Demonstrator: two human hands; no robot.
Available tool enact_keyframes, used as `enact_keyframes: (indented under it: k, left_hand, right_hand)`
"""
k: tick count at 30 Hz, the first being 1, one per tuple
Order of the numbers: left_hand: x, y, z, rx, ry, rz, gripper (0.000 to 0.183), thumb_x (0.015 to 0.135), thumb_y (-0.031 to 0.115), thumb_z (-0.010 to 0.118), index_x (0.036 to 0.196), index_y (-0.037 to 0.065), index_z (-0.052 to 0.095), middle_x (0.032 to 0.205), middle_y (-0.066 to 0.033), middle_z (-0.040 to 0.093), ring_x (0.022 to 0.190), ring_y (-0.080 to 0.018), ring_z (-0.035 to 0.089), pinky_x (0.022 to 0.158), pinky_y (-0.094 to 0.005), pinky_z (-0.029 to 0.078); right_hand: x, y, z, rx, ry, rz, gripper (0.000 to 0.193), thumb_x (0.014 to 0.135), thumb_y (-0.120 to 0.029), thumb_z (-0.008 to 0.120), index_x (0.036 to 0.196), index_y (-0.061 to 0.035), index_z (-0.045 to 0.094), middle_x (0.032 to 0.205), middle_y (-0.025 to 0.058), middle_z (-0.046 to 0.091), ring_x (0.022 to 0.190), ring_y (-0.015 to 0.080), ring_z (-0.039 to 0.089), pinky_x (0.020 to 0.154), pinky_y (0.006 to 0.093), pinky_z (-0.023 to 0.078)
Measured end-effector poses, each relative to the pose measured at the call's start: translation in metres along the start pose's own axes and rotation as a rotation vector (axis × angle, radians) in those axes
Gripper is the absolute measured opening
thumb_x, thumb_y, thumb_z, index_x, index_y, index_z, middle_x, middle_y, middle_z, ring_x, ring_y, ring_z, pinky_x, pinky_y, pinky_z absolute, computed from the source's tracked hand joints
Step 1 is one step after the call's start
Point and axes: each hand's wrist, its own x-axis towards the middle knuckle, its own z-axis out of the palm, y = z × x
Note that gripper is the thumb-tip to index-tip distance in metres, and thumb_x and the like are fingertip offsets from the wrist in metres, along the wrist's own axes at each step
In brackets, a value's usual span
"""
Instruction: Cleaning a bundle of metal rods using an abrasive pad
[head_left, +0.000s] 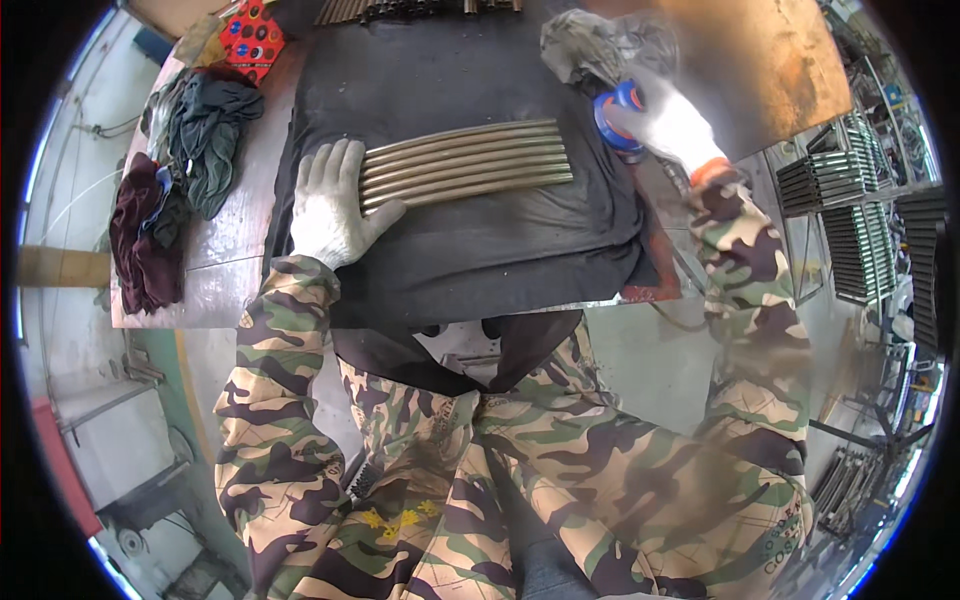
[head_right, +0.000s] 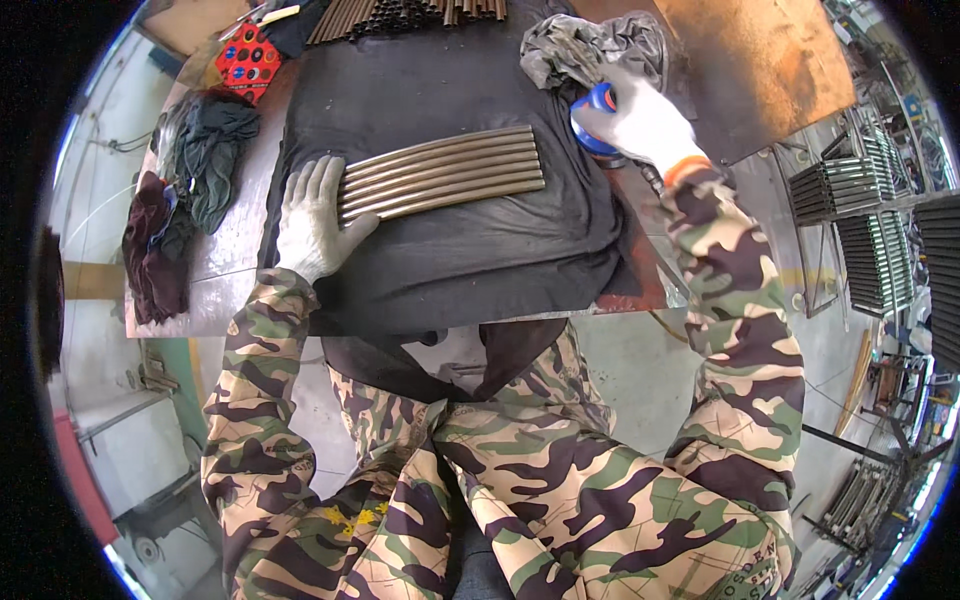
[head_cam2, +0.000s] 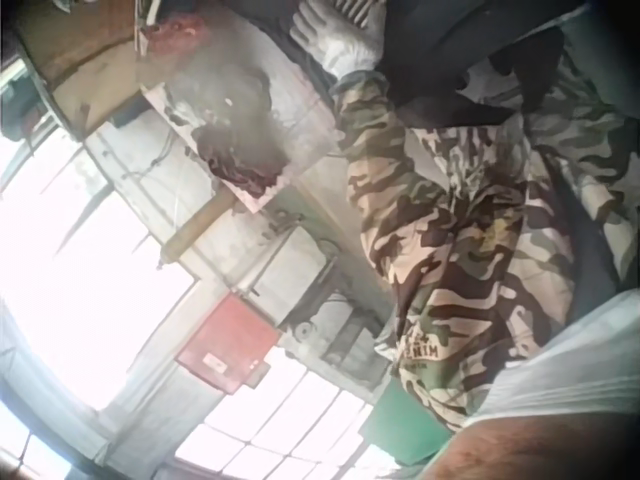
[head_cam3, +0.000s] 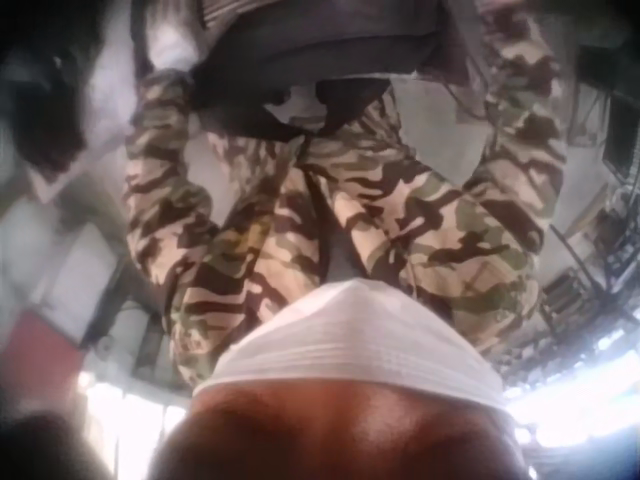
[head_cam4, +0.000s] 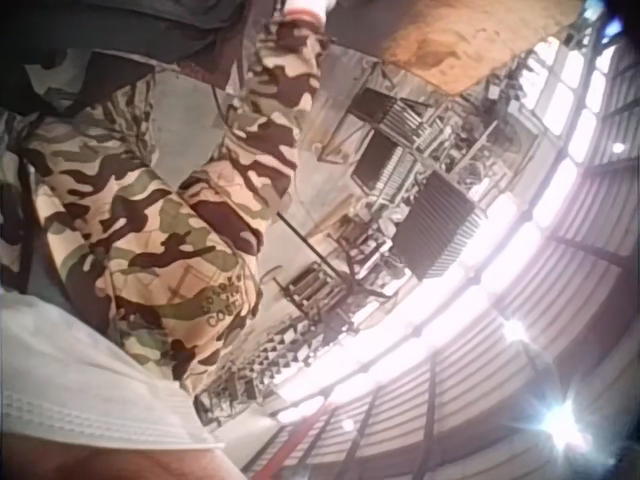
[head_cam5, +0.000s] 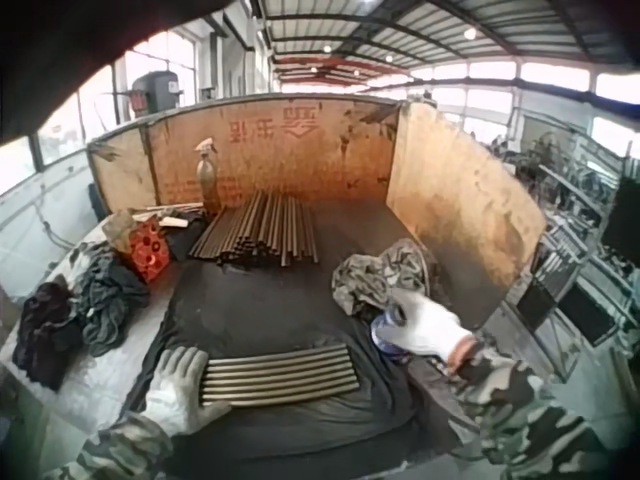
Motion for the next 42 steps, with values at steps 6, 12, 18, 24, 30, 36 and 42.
enact_keyframes:
  k: [6,12,18,24,30,36,42]
  left_hand:
    - [0.003,0.006,-0.004,-0.015,0.003,-0.014,0.094,0.083,0.051,0.084,0.153,-0.003,0.051,0.155,-0.026,0.055,0.148,-0.0436,0.048,0.128,-0.0561,0.031]
    - [-0.005,0.013,-0.025,0.012,-0.042,-0.047,0.093,0.084,0.051,0.084,0.151,-0.004,0.051,0.156,-0.0264,0.052,0.152,-0.0455,0.042,0.129,-0.0565,0.029]
    - [0.025,0.108,-0.014,-0.352,0.094,0.255,0.091,0.074,0.043,0.091,0.144,-0.003,0.054,0.149,-0.0293,0.053,0.146,-0.051,0.045,0.125,-0.0635,0.034]
    - [0.029,0.274,0.034,-0.584,-0.074,0.458,0.092,0.079,0.054,0.084,0.145,-0.004,0.056,0.148,-0.0301,0.056,0.146,-0.0502,0.048,0.127,-0.0636,0.031]
    - [0.002,0.228,-0.011,-0.844,-0.016,0.542,0.066,0.079,0.033,0.084,0.131,-0.003,0.063,0.135,-0.027,0.062,0.134,-0.047,0.056,0.116,-0.0573,0.043]
    - [-0.001,0.05,-0.012,-0.189,0.223,0.005,0.07,0.094,0.034,0.075,0.149,-0.004,0.053,0.153,-0.0321,0.052,0.145,-0.0526,0.046,0.123,-0.0586,0.035]
    - [0.027,0.035,0.027,-0.035,0.169,-0.042,0.074,0.096,0.048,0.072,0.15,0.001,0.055,0.155,-0.0255,0.054,0.147,-0.0474,0.045,0.125,-0.0583,0.032]
  right_hand:
    - [0.002,-0.002,-0.035,0.153,-0.197,0.269,0.064,0.089,-0.051,0.078,0.135,-0.0071,0.069,0.087,0.0204,0.076,0.074,0.0329,0.077,0.08,0.043,0.06]
    - [0.0,0.056,-0.088,-0.031,0.183,0.123,0.061,0.09,-0.044,0.076,0.135,-0.0039,0.067,0.114,0.0281,0.075,0.101,0.0414,0.076,0.095,0.0457,0.058]
    - [-0.017,0.06,-0.111,-0.145,0.297,0.056,0.058,0.092,-0.043,0.075,0.135,-0.0055,0.067,0.119,0.0278,0.073,0.109,0.0444,0.073,0.099,0.0474,0.056]
    - [-0.051,-0.034,-0.098,-0.066,0.224,0.008,0.053,0.094,-0.044,0.073,0.136,-0.0121,0.068,0.122,0.025,0.07,0.108,0.0415,0.073,0.099,0.0479,0.058]
    - [-0.044,-0.061,-0.048,-0.1,0.119,-0.213,0.043,0.095,-0.04,0.071,0.132,-0.0172,0.066,0.122,0.0225,0.07,0.107,0.0469,0.072,0.095,0.0546,0.058]
    - [-0.021,-0.1,-0.011,-0.263,-0.052,-0.213,0.041,0.096,-0.043,0.068,0.126,-0.0148,0.068,0.127,0.0183,0.07,0.108,0.0466,0.073,0.095,0.0533,0.059]
    - [-0.005,-0.12,0.015,-0.345,-0.176,-0.319,0.039,0.099,-0.039,0.064,0.126,-0.0111,0.065,0.115,0.0276,0.068,0.099,0.0507,0.073,0.086,0.0583,0.06]
